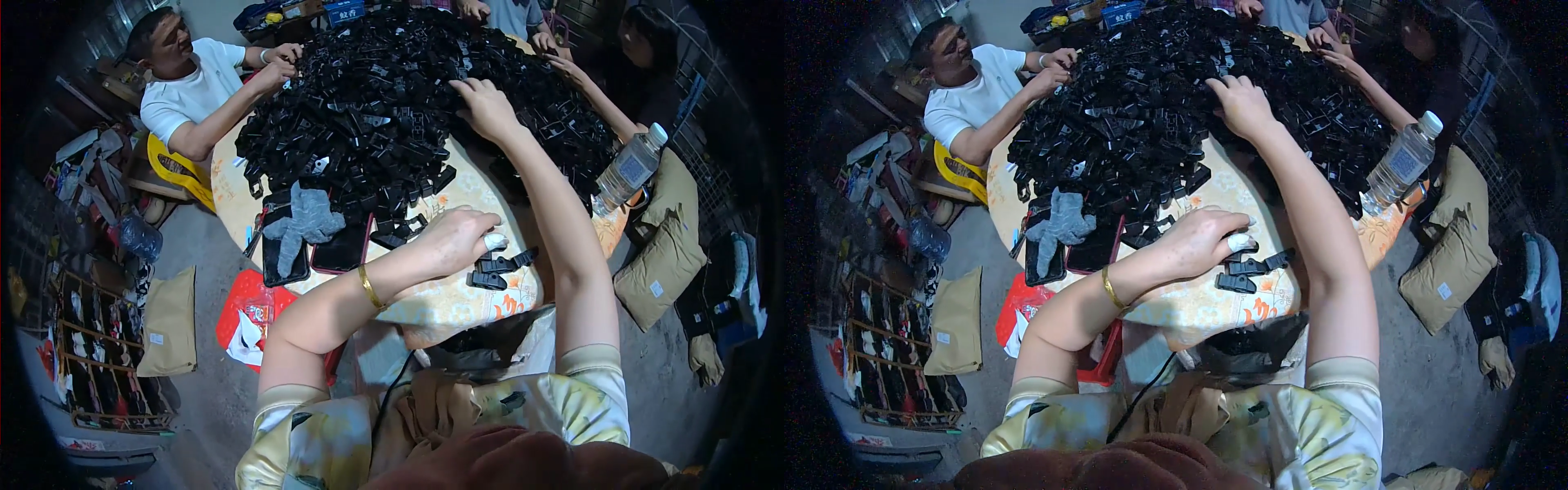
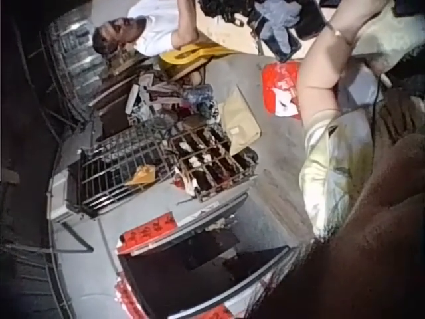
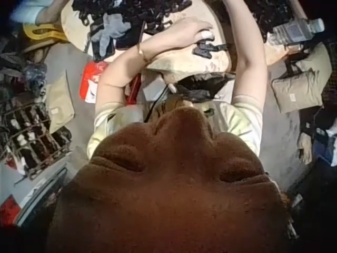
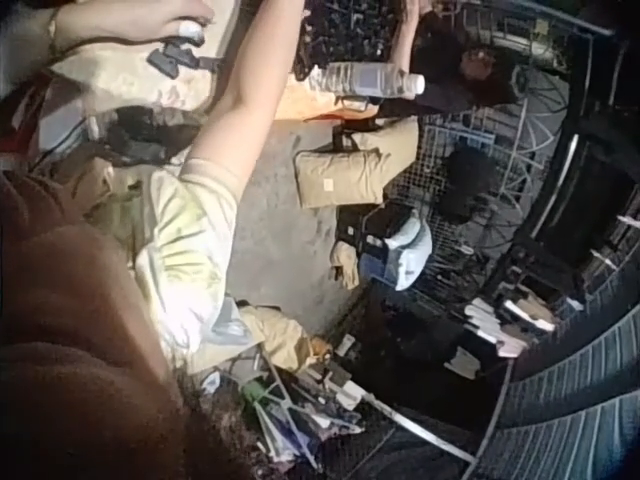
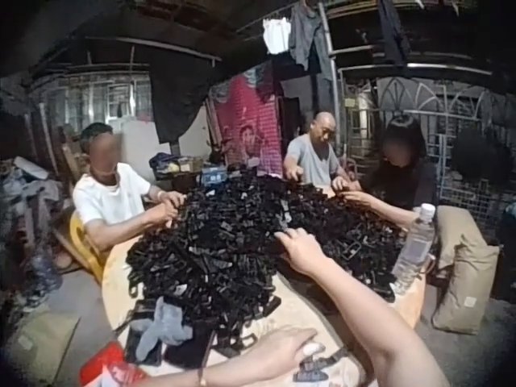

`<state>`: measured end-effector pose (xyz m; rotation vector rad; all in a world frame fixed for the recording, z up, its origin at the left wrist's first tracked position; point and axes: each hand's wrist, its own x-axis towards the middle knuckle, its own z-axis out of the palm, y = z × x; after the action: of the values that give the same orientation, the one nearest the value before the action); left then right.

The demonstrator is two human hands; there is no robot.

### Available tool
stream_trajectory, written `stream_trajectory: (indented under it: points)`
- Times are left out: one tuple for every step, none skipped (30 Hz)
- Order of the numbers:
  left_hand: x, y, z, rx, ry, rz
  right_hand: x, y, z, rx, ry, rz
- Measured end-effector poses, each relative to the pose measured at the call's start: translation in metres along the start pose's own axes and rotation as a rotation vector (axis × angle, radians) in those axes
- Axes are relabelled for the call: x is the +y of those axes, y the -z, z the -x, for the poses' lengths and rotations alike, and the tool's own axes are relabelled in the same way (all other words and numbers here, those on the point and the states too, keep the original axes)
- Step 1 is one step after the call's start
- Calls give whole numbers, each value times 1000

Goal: Sorting and inspecting small black plastic components on a production table.

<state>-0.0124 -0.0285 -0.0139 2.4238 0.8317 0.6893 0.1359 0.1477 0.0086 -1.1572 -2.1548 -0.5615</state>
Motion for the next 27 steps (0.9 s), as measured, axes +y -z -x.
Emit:
stream_trajectory:
  points:
    - [-2,-1,0,0,4,-1,-1,-6,-3,0,0,-4]
    - [-7,-4,-1,61,-51,-16,-1,-11,-6,-70,16,77]
    - [-11,-6,-2,122,-105,-28,-2,-14,-8,-142,32,157]
    - [-14,-6,-2,192,-97,-70,-3,-17,-8,-136,38,104]
    - [-22,-8,-3,286,-131,-181,-1,-17,-3,-142,35,104]
    - [-22,-4,-3,367,-88,-227,-3,-12,1,-138,58,92]
    - [-21,1,-3,448,-49,-274,-6,-2,5,-131,79,84]
    - [-25,3,-4,476,-6,-364,-9,7,9,-136,78,85]
    - [-21,6,-4,459,71,-387,-13,20,16,-129,10,2]
    - [-27,5,-2,420,109,-438,-20,30,22,-119,-50,-90]
    - [-34,3,-1,379,146,-488,-27,38,28,-124,-47,-94]
    - [-32,3,-3,379,145,-481,-30,47,37,-186,-188,-316]
    - [-31,2,-4,331,163,-531,-34,54,45,-245,-328,-540]
    - [-30,2,-5,282,180,-583,-35,56,56,-250,-397,-709]
    - [-30,3,-5,284,182,-585,-43,66,60,-288,-526,-781]
    - [-30,3,-6,282,167,-591,-47,72,67,-289,-553,-868]
    - [-30,2,-6,281,151,-598,-50,76,71,-289,-578,-956]
    - [-30,1,-8,317,131,-598,-50,77,76,-309,-630,-1054]
    - [-29,-1,-9,318,124,-602,-52,84,78,-327,-654,-1169]
    - [-29,-3,-8,342,109,-603,-52,83,82,-316,-692,-1242]
    - [-28,-4,-8,364,91,-603,-53,81,85,-302,-732,-1314]
    - [-26,-2,-9,338,115,-549,-53,80,86,-296,-768,-1352]
    - [-28,-3,-12,336,107,-553,-54,81,88,-304,-799,-1378]
    - [-28,-4,-12,436,144,-413,-55,79,90,-258,-789,-1451]
    - [-28,-5,-13,533,180,-271,-57,78,91,-213,-779,-1522]
    - [-29,-2,-15,545,238,-136,-58,79,92,-207,-780,-1528]
    - [-18,8,-16,546,375,-52,-62,81,92,-206,-732,-1574]
